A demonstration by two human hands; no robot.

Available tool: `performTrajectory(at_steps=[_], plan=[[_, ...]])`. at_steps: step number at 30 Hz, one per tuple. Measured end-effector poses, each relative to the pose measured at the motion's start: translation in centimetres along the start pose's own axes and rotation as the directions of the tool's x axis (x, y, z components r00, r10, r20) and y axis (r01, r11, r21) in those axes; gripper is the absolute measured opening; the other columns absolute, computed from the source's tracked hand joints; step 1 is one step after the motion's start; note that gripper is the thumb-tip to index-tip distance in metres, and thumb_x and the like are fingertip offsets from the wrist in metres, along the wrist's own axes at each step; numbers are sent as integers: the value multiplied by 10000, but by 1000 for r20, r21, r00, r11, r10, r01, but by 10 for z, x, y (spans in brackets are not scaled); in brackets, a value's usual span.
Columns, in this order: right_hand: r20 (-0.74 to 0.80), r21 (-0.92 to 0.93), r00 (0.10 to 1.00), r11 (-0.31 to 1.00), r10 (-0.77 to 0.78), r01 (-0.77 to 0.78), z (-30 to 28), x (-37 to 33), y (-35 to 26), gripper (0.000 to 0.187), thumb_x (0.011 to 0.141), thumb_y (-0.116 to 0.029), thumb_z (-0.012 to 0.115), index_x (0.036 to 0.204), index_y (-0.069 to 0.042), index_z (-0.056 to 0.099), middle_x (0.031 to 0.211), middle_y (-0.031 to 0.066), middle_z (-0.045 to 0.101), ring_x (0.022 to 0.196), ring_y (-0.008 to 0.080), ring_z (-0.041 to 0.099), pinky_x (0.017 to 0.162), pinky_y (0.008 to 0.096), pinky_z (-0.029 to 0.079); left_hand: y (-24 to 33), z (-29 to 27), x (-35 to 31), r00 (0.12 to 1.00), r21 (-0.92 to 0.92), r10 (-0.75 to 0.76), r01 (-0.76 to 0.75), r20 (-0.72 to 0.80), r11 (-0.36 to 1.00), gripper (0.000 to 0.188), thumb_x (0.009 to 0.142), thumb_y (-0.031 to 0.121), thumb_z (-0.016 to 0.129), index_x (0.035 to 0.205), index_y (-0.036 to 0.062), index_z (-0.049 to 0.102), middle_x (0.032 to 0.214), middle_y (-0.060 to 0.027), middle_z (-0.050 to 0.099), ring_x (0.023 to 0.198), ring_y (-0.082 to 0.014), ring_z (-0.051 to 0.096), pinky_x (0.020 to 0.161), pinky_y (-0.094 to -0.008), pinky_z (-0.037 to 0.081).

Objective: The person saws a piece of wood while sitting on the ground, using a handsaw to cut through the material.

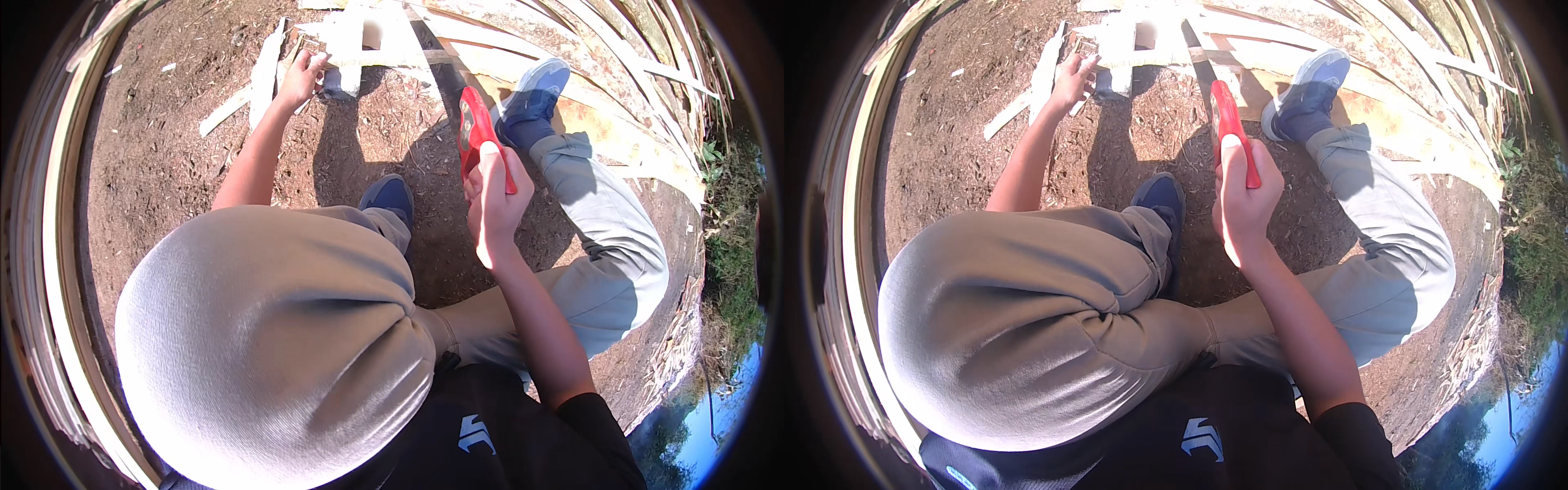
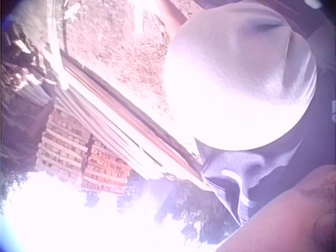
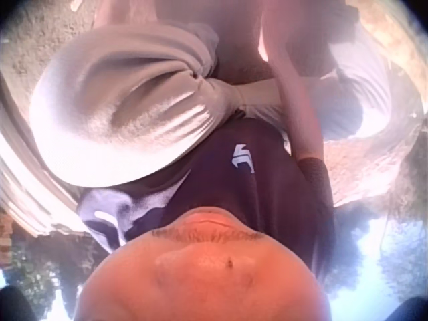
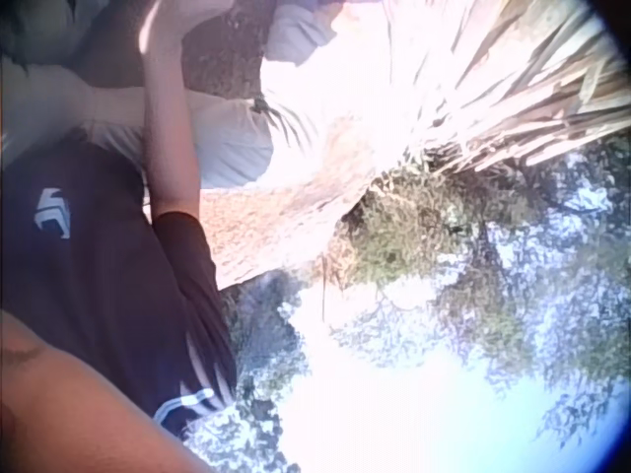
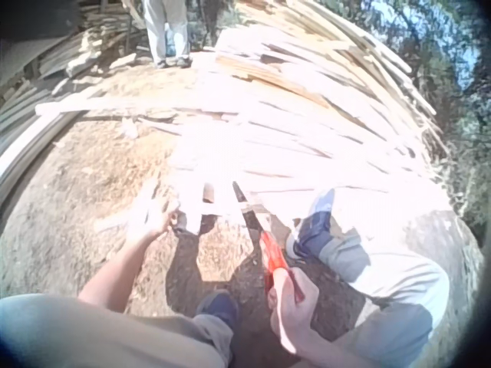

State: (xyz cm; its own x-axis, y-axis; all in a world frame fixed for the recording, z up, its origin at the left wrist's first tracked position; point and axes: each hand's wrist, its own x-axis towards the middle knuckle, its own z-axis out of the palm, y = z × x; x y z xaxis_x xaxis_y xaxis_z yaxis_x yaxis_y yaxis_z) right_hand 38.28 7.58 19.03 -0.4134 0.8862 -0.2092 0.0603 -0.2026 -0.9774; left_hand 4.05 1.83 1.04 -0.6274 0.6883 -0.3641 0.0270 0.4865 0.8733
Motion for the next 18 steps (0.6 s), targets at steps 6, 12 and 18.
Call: performTrajectory(at_steps=[6,12,18], plan=[[-13,-100,1000,995,27,-28,25,-15,39,280,1033,-244,573,837,-44,567,677,-18,522,600,44,466,536,237,379,-7,-3,-4,999,12,1,-1,-36,1000,345,1042,385,574,1063,46,516,876,-47,576,780,-128,571,635,-306,533],[-60,32,992,994,108,-106,19,-33,33,288,1037,-263,561,826,-74,507,628,-27,428,505,42,360,466,220,302,-8,-4,-5,999,22,18,-18,-28,1000,348,1047,385,563,1079,42,516,853,-48,575,762,-124,581,628,-304,531],[-10,21,995,994,103,-103,18,-31,11,300,1032,-240,574,803,-52,533,626,-33,468,539,32,410,490,219,331,-15,-4,1,999,35,11,-10,-36,999,404,1036,451,550,1086,51,520,857,-52,590,702,-139,605,567,-294,498]])
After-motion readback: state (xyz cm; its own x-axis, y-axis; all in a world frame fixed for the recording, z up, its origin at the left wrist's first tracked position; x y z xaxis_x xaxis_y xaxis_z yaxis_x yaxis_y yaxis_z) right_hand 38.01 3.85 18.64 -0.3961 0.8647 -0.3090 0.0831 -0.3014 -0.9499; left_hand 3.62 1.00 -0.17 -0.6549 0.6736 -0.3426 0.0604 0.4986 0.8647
